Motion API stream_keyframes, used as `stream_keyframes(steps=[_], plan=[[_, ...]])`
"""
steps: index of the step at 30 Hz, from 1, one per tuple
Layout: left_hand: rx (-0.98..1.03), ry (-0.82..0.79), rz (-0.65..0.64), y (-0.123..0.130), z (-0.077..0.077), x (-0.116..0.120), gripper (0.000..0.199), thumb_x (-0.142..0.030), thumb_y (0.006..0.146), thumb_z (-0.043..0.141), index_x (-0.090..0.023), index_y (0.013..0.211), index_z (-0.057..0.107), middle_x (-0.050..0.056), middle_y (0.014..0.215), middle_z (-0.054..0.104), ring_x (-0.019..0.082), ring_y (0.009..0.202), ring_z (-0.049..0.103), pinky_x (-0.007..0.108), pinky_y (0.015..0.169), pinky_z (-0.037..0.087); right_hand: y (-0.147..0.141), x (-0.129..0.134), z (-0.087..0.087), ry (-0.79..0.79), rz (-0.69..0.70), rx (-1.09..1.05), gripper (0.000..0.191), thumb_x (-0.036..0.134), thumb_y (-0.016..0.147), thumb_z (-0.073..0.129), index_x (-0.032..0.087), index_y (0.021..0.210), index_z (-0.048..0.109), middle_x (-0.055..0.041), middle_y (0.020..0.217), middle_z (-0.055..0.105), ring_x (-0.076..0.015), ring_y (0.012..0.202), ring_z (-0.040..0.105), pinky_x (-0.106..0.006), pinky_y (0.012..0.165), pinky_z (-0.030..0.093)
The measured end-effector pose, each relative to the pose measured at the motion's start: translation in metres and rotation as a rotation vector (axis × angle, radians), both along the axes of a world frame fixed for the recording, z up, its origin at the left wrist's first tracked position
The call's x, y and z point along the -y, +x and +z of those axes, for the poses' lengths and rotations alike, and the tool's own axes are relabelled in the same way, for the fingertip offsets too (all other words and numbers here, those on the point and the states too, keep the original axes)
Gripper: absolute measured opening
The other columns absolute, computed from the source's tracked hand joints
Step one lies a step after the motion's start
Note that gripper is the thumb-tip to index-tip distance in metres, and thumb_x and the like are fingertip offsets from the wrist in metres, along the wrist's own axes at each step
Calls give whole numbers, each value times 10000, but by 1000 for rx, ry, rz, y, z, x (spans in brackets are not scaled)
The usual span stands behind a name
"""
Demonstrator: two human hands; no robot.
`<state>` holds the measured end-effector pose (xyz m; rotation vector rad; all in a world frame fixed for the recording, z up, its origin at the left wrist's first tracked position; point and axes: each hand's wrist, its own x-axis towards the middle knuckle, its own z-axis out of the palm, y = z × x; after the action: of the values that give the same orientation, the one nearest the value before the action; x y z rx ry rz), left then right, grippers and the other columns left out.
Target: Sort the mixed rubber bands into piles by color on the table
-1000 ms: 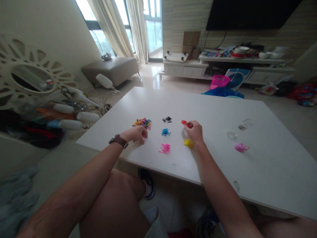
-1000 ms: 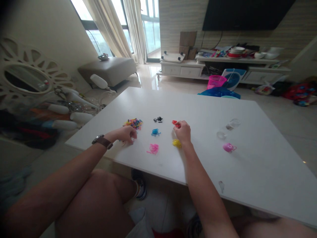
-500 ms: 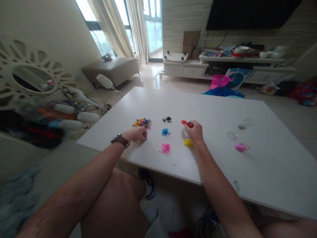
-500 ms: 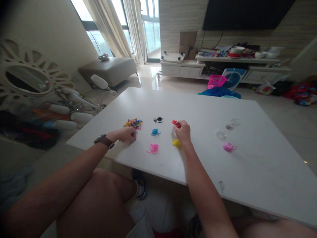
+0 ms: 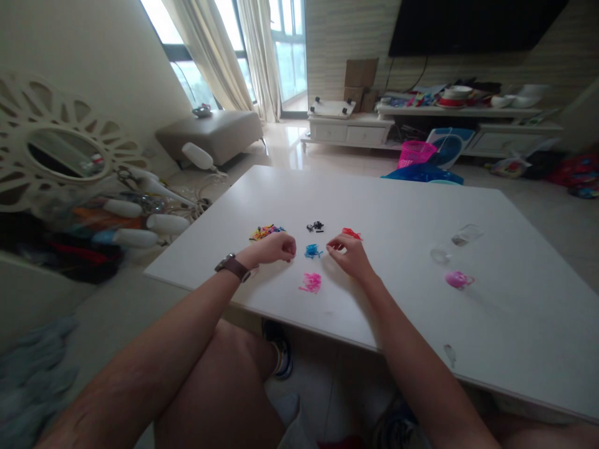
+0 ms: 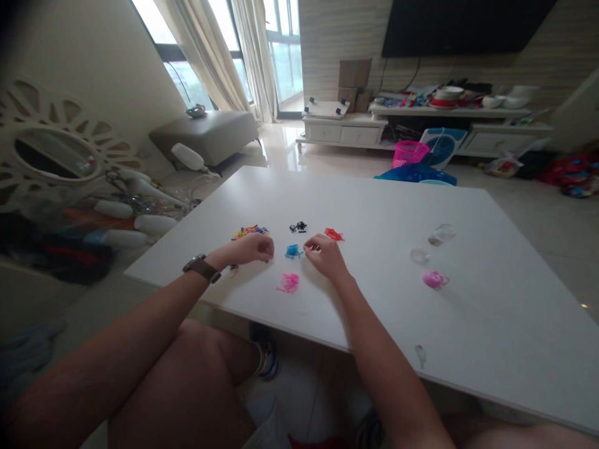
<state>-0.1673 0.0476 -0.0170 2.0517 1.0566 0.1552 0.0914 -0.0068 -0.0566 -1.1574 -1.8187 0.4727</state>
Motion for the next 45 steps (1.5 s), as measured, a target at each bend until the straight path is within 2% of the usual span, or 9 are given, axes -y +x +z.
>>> stream_keyframes(steps=[4,11,18,22,27,30,34,38,45], plan=[[79,7,-30,12,3,4,156,-240,709,692,-160,815,609,41,731,715,163,685,679,224,597,474,-12,7,-1,-11,143,62,80,214,834,628,198,802,698,-22,770,670,-144,701,610,-264,651,479],[163,-54,-80,33,9,10,219,-247,741,705,-150,907,602,54,775,727,161,707,687,222,602,480,-23,14,-3,-29,247,25,156,166,842,628,223,955,719,-28,882,712,-141,744,643,-257,689,499],[222,-100,-92,44,6,8,262,-224,713,731,-153,915,579,54,791,730,161,715,687,224,608,491,-18,11,-1,-27,217,27,150,139,837,613,219,866,736,-18,819,718,-141,712,632,-256,678,483],[210,-36,-14,48,6,6,227,-202,687,728,-150,858,588,58,769,728,158,677,671,226,589,472,-3,1,-3,-28,86,-15,130,161,809,609,205,829,730,-18,778,717,-148,685,639,-264,673,497],[71,147,107,50,13,5,94,-189,679,697,-142,722,629,31,650,678,132,595,598,217,533,399,32,-16,-14,-46,-367,-32,118,210,769,603,188,746,716,-34,743,714,-163,650,627,-287,680,492],[57,162,134,49,15,3,60,-176,663,688,-137,691,651,23,631,667,128,590,582,219,532,389,48,-24,-22,-111,-528,31,113,218,749,613,187,740,721,-35,712,708,-171,648,618,-289,670,476],[81,134,147,47,12,0,95,-206,649,707,-126,690,678,22,619,665,126,581,571,221,528,385,55,-28,-29,-166,-589,78,109,220,746,627,185,768,728,-44,726,708,-178,669,616,-295,684,466],[58,131,169,45,9,-2,100,-203,642,724,-116,684,698,22,605,666,119,558,558,219,517,381,53,-28,-31,-153,-612,96,125,252,752,647,182,824,720,-49,741,698,-183,676,605,-301,690,464],[2,156,170,45,3,-3,110,-147,682,707,-108,763,770,57,661,713,137,612,623,213,565,436,47,-27,-29,-122,-564,38,107,275,758,634,185,794,679,-40,745,683,-167,650,597,-286,666,464]])
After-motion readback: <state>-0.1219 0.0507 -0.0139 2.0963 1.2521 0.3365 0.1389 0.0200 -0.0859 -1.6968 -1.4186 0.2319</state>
